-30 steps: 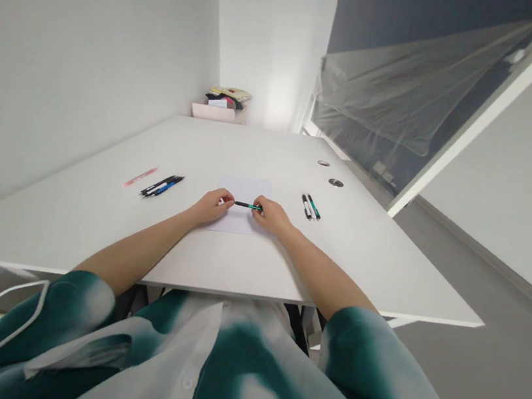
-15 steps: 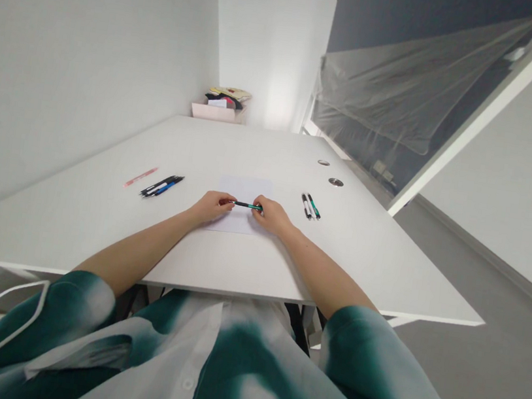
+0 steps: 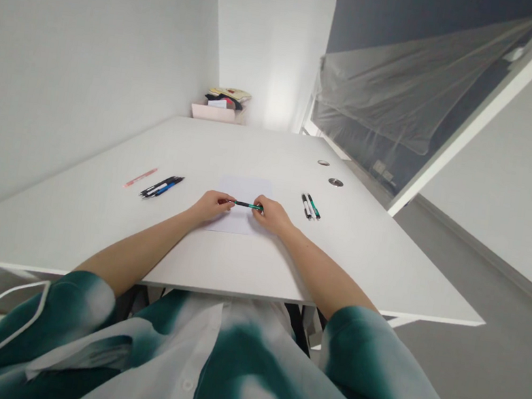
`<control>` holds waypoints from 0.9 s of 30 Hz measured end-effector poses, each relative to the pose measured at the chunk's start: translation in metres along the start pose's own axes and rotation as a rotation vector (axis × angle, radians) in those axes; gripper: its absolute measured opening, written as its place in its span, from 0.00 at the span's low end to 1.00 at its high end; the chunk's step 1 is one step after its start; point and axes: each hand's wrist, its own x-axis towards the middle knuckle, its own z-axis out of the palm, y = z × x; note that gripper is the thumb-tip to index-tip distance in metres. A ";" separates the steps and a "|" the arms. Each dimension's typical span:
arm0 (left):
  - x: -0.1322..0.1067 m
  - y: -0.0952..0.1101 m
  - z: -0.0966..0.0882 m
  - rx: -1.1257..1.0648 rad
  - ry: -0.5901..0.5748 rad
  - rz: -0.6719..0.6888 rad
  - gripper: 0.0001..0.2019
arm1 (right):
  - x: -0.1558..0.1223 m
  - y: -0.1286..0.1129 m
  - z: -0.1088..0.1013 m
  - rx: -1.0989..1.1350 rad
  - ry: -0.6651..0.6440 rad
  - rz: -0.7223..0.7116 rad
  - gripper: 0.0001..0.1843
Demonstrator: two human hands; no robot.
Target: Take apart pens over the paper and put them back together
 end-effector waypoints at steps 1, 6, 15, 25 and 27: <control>0.000 0.000 0.000 -0.003 0.001 -0.005 0.17 | 0.000 0.000 0.000 0.000 0.002 -0.002 0.07; 0.002 -0.005 -0.001 -0.021 0.017 -0.009 0.16 | 0.001 0.003 -0.002 -0.017 0.011 0.014 0.08; 0.008 -0.021 -0.005 -0.062 0.022 -0.026 0.16 | 0.000 0.012 -0.015 -0.073 -0.016 0.072 0.09; 0.015 -0.045 -0.020 -0.147 0.080 -0.094 0.15 | -0.001 0.036 -0.035 -0.120 0.075 0.337 0.10; 0.016 -0.049 -0.021 -0.162 0.092 -0.115 0.15 | -0.001 0.038 -0.034 -0.117 0.110 0.374 0.10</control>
